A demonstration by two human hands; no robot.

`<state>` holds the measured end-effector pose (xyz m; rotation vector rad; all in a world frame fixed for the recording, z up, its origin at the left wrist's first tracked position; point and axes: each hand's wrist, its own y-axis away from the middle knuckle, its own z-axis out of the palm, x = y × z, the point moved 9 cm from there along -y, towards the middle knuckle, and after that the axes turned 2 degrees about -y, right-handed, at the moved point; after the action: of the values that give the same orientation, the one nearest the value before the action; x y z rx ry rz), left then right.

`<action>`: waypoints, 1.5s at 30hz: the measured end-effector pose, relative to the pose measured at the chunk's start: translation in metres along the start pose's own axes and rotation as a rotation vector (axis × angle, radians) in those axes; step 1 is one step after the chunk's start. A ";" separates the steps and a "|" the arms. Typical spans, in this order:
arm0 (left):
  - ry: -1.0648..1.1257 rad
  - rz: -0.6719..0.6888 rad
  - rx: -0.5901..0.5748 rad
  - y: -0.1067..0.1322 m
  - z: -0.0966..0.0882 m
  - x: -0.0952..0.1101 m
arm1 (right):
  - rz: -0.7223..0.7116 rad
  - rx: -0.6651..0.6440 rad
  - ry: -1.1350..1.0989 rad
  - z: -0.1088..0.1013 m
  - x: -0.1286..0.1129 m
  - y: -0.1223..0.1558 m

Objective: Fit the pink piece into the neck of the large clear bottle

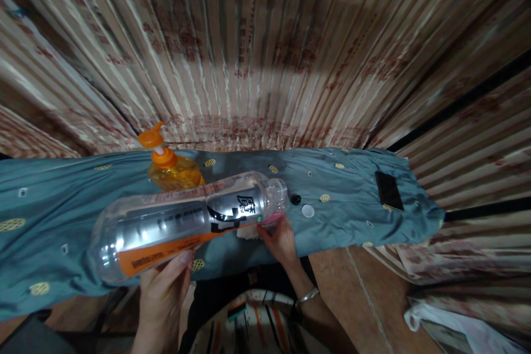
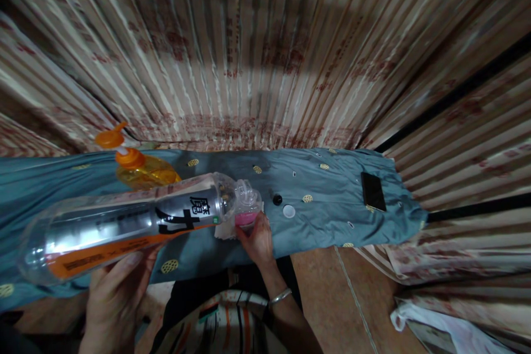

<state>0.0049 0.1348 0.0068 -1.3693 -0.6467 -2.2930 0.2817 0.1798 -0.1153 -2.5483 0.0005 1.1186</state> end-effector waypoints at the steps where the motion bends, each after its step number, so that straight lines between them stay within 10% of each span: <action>1: 0.006 -0.003 -0.006 0.000 0.000 -0.001 | -0.003 0.002 0.002 0.000 0.000 0.000; 45: -0.029 -0.048 0.024 0.007 -0.004 -0.007 | 0.001 0.011 -0.011 0.005 0.005 0.002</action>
<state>0.0090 0.1270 0.0007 -1.3928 -0.7213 -2.2983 0.2813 0.1796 -0.1223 -2.5325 0.0049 1.1291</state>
